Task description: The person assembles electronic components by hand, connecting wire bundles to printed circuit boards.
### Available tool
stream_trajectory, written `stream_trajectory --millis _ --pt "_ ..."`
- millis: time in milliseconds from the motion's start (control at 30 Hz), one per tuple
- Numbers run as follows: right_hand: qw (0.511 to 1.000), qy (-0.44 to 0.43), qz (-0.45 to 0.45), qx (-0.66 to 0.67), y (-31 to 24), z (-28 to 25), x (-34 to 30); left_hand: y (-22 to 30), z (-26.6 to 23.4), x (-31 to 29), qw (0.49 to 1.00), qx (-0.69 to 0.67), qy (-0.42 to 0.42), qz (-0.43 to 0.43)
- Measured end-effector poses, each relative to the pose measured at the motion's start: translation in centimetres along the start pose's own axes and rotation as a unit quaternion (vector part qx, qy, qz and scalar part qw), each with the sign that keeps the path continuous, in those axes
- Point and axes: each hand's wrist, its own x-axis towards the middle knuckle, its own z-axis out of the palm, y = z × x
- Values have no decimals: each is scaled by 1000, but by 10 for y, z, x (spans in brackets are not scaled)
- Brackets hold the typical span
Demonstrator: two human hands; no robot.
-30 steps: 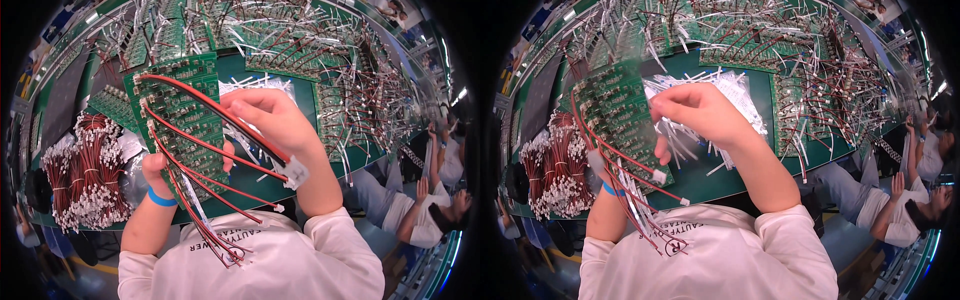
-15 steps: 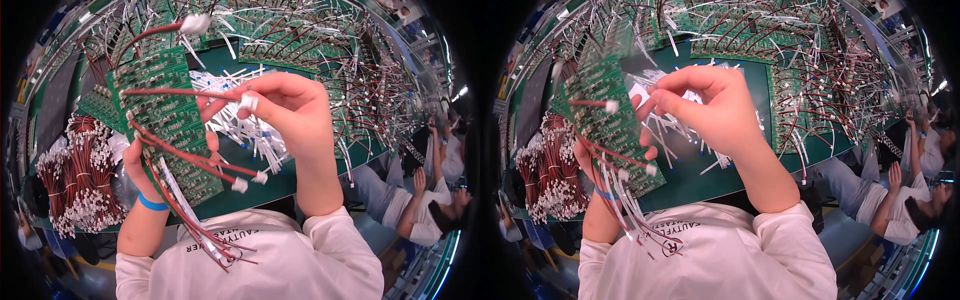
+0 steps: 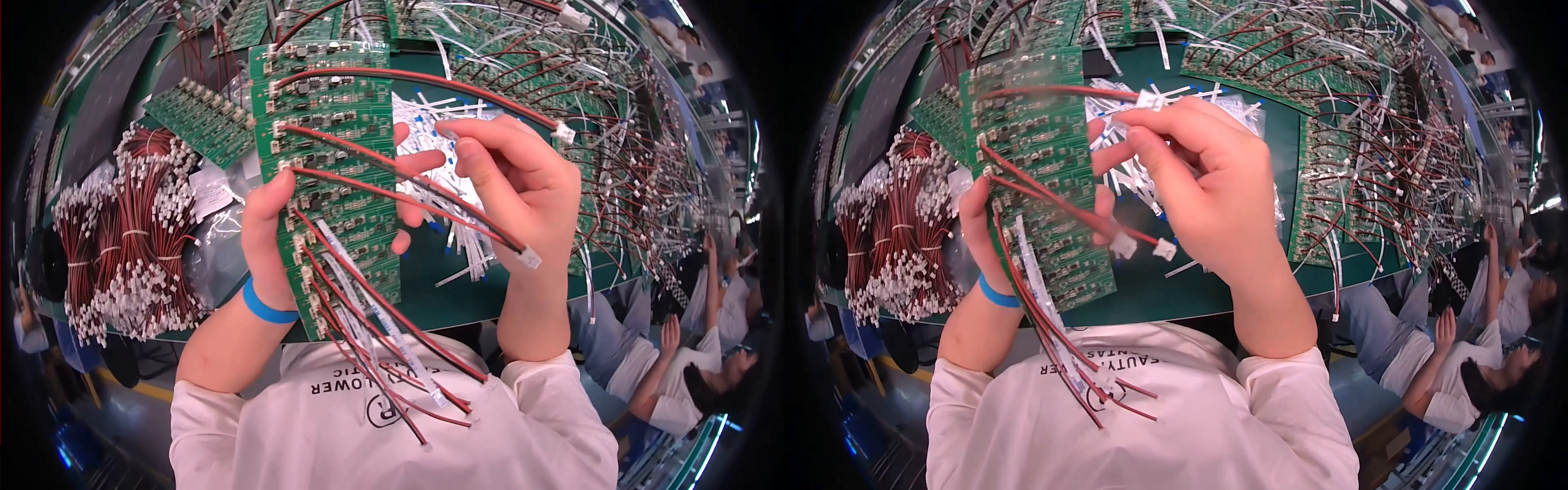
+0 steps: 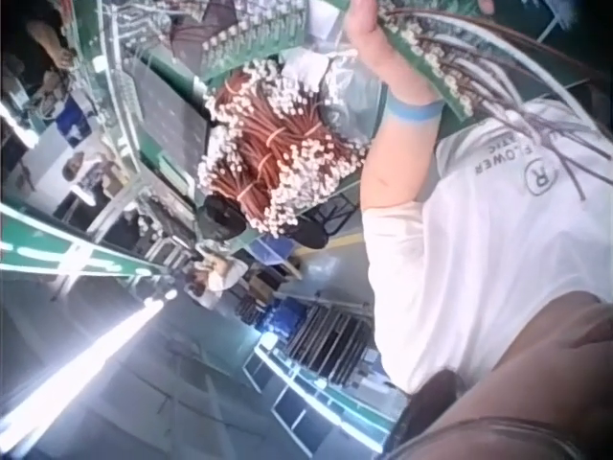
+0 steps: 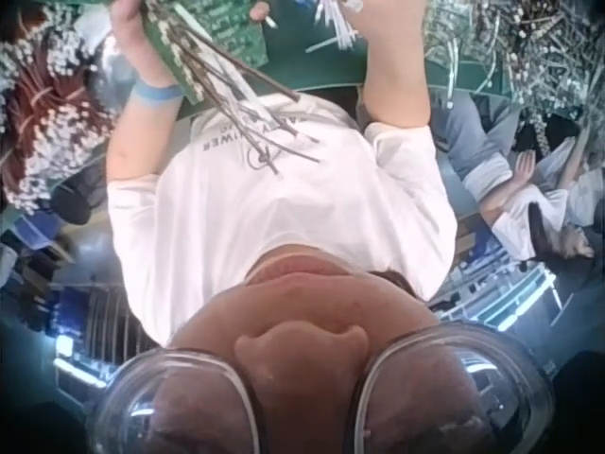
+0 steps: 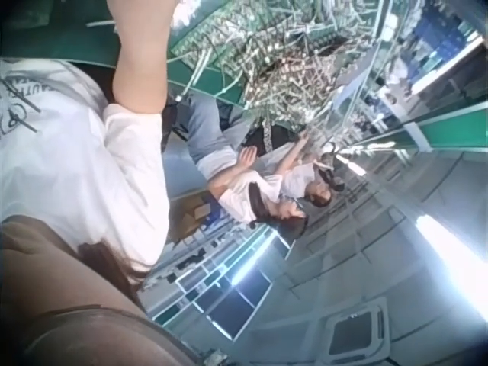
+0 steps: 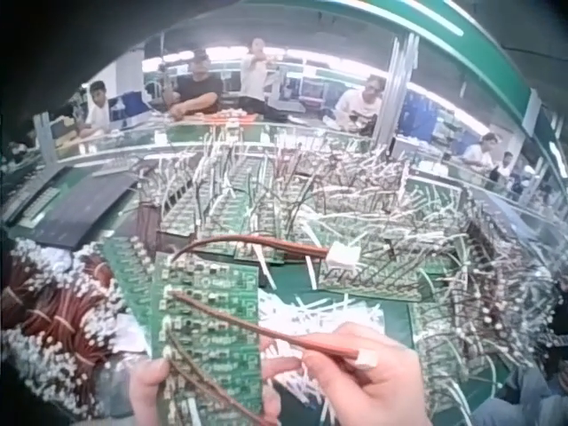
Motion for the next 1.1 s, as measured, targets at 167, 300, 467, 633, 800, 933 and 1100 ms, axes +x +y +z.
stream_trajectory --millis 167,300,467,633,800,933,1100 --pt "988 25 116 102 8 12 -1 1 6 -1 993 79 86 -22" --pt "994 25 92 55 16 12 -1 5 10 -3 989 109 101 -21" --pt "988 7 100 121 9 15 -1 4 5 -4 995 67 80 -4" --pt "987 16 125 99 8 19 -1 5 9 -5 995 32 98 7" --pt "997 2 -2 -78 25 11 -2 6 5 -7 993 -2 116 -10" --pt "991 -31 2 -130 24 5 -1 8 0 -6 997 -3 78 -13" --pt "985 -25 -15 -171 26 7 0 8 -5 -6 997 9 71 -21"
